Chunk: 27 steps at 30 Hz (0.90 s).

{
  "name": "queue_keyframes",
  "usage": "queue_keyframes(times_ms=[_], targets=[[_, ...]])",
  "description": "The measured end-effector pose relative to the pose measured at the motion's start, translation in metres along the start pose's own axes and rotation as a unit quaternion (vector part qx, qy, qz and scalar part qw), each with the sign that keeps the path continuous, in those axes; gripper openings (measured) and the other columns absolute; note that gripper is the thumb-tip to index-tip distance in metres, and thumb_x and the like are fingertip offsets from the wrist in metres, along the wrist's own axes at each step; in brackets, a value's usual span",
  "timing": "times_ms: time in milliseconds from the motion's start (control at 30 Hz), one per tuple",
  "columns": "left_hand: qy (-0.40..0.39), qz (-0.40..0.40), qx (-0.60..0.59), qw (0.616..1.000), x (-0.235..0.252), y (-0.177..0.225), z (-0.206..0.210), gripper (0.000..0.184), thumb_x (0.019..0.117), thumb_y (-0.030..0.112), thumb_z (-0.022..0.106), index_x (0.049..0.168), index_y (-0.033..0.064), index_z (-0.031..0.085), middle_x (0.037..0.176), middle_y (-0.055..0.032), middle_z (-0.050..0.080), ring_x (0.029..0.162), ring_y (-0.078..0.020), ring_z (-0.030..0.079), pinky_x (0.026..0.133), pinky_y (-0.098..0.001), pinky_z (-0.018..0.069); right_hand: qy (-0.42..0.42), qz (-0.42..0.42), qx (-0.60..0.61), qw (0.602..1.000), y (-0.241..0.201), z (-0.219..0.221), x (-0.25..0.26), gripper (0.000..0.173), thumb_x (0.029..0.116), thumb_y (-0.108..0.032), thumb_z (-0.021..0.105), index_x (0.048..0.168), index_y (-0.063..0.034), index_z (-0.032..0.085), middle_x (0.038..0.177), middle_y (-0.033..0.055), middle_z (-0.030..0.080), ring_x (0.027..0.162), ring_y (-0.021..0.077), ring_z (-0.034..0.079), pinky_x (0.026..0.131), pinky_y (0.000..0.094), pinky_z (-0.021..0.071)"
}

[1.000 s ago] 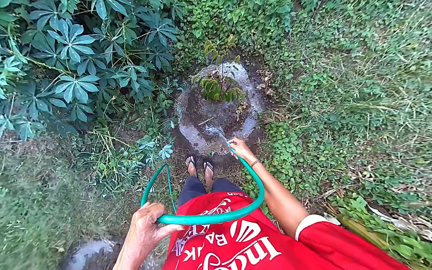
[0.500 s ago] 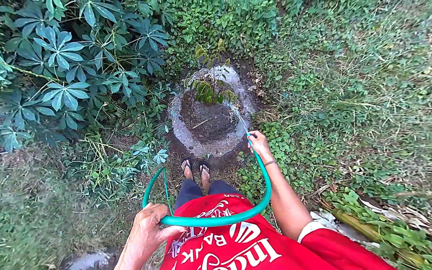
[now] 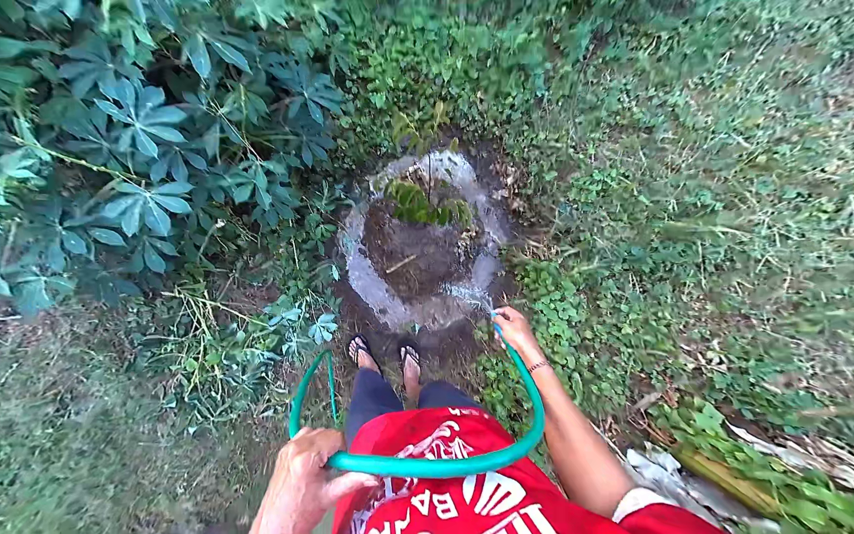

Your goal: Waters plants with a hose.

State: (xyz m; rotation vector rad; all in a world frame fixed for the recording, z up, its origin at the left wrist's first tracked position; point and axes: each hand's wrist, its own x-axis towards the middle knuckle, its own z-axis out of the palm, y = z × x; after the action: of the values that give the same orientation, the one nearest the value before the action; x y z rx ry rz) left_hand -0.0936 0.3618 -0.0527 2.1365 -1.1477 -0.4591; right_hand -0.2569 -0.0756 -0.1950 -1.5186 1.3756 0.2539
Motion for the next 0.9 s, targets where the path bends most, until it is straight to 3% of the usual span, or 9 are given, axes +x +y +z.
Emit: queue_keyframes(times_ms=[100,200,333,467,667,900], targets=[[-0.027,-0.003,-0.015,1.0,0.011,-0.009,-0.013,0.061,0.0803,0.076,0.069,0.066,0.017,0.061,0.06,0.004,0.057,0.059,-0.0119,0.057,0.067,-0.0368,0.0501,0.041,-0.064,0.01,0.997,-0.062,-0.009,0.004,0.03,0.1081,-0.02,0.051,0.134,-0.006,0.058,0.086,0.0132,0.064,0.056,0.0173,0.058,0.053,0.0341,0.0521],[-0.048,-0.01,-0.031,0.998,0.021,-0.018,-0.039,0.06,0.0814,0.069,0.073,0.067,0.0117,0.062,0.062,-0.0016,0.059,0.062,-0.017,0.059,0.071,-0.0413,0.05,0.054,-0.151,0.01,0.987,-0.155,-0.013,-0.003,0.033,0.1071,-0.019,0.053,0.137,-0.0074,0.057,0.083,0.0115,0.065,0.055,0.0162,0.058,0.052,0.0329,0.0515],[-0.018,-0.013,-0.044,0.999,0.024,-0.042,-0.07,0.057,0.0819,0.062,0.078,0.07,0.0083,0.065,0.065,-0.0049,0.063,0.066,-0.0206,0.062,0.073,-0.0431,0.0509,0.061,-0.246,-0.002,0.967,-0.275,-0.01,-0.023,0.035,0.1073,-0.021,0.056,0.141,-0.01,0.056,0.086,0.0138,0.068,0.06,0.0199,0.06,0.057,0.0375,0.0528],[0.006,-0.033,-0.073,0.997,0.022,-0.062,-0.099,0.053,0.0826,0.056,0.08,0.072,0.0062,0.066,0.068,-0.0069,0.064,0.068,-0.0222,0.062,0.074,-0.0445,0.0501,0.096,-0.344,-0.007,0.934,-0.353,0.005,-0.047,0.034,0.1067,-0.022,0.058,0.139,-0.0127,0.056,0.077,0.0109,0.066,0.052,0.0186,0.055,0.05,0.037,0.05],[0.026,-0.042,-0.083,0.995,0.015,-0.1,-0.131,0.052,0.0813,0.054,0.081,0.073,0.0047,0.068,0.069,-0.0085,0.065,0.069,-0.0239,0.063,0.074,-0.0467,0.0504,0.128,-0.398,-0.019,0.908,-0.411,0.039,-0.08,0.033,0.1073,-0.022,0.056,0.14,-0.0143,0.056,0.074,0.0104,0.065,0.049,0.0196,0.054,0.047,0.0377,0.0484],[0.024,-0.046,-0.059,0.997,0.014,-0.12,-0.163,0.055,0.0832,0.057,0.078,0.076,0.0033,0.069,0.071,-0.0106,0.066,0.071,-0.0267,0.065,0.073,-0.0484,0.0511,0.139,-0.398,-0.001,0.907,-0.43,0.066,-0.085,0.032,0.1068,-0.021,0.057,0.137,-0.0131,0.058,0.072,0.0088,0.064,0.05,0.0171,0.055,0.047,0.0348,0.0487]])
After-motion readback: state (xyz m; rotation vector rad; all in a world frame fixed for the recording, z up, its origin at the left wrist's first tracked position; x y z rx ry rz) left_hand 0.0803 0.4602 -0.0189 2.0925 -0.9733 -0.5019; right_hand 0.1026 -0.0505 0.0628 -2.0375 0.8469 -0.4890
